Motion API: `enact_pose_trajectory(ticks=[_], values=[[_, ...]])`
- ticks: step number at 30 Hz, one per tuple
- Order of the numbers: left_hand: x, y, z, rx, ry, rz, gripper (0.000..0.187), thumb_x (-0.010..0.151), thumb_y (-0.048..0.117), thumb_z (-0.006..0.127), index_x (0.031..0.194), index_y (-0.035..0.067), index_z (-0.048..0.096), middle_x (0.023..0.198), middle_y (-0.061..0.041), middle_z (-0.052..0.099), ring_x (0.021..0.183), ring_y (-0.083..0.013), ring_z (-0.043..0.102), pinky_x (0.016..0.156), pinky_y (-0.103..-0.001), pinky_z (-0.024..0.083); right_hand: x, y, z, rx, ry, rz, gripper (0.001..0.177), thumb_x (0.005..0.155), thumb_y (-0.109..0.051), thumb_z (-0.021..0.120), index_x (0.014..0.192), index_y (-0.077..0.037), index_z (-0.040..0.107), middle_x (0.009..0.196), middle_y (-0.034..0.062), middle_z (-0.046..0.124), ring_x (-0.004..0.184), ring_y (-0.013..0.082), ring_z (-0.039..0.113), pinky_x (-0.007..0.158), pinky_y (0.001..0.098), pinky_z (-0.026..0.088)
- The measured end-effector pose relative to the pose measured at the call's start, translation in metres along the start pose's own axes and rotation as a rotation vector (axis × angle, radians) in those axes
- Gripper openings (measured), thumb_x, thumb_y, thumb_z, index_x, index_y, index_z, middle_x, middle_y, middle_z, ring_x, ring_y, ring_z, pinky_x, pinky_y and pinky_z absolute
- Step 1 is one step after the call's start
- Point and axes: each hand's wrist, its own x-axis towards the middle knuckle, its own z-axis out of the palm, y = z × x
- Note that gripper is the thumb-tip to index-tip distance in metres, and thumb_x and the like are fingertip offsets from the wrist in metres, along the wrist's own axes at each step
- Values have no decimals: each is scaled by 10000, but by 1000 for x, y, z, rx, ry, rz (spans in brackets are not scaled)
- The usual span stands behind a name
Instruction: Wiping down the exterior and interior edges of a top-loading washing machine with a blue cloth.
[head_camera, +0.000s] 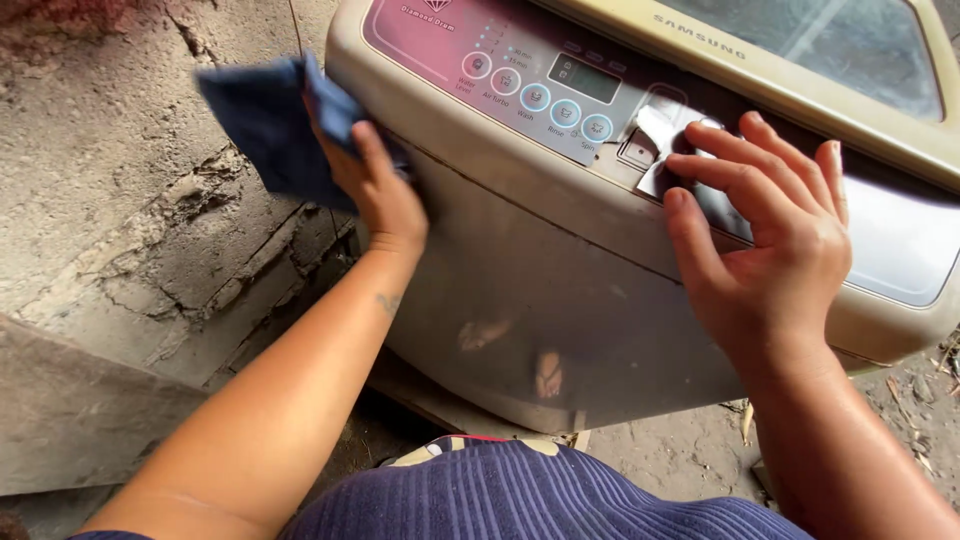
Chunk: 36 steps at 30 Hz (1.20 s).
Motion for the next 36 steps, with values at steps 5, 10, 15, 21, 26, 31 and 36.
enact_pose_trajectory(ticks=[5,10,15,21,26,31,36], values=[[-92,-61,7,-24,149,-506,851,1091,451,457,1617,-67,33,1709,-252,58,1596,-362,123,1282,-404,91,0,-4,0,16,-17,6,217,952,-190,708,1167,-171,725,1337,33,667,1386,279,543,1203,539,345],[-102,87,19,31,-138,-195,854,1101,396,443,1643,-44,-48,1742,-286,-62,1630,-446,-42,1313,-499,-9,2,-5,-3,-116,-101,-153,418,913,-200,740,1323,-144,680,1424,89,628,1392,318,528,1177,523,364],[-47,82,20,35,-147,34,723,1171,490,364,1680,80,55,1756,-232,21,1614,-392,77,1376,-530,109,-2,6,-1,-217,-155,-215,615,879,-277,765,1450,-130,592,1495,120,567,1422,331,486,1178,532,342],[-120,80,24,157,0,-371,801,1075,527,360,1672,110,26,1763,-208,-53,1625,-459,-17,1214,-682,54,-8,14,1,-239,-153,-232,695,936,-329,774,1546,-108,526,1589,115,527,1496,317,457,1229,515,325],[-148,130,45,106,-204,-235,931,1064,476,489,1638,51,-109,1674,-365,-179,1550,-562,-74,1211,-671,13,-9,19,3,-218,-120,-223,725,935,-349,785,1559,-99,513,1595,125,513,1496,304,453,1227,513,324],[-77,144,48,240,-144,-9,750,1122,470,405,1694,123,68,1769,-263,-1,1653,-459,37,1290,-675,67,-9,21,2,-257,-158,-245,779,907,-375,764,1566,-79,470,1598,151,477,1496,316,415,1212,524,301],[-119,107,42,263,32,-202,783,1082,515,380,1685,122,69,1782,-186,5,1663,-429,6,1225,-719,91,-9,23,2,-284,-186,-246,802,909,-413,740,1564,-67,434,1616,152,432,1506,319,369,1211,535,269]])
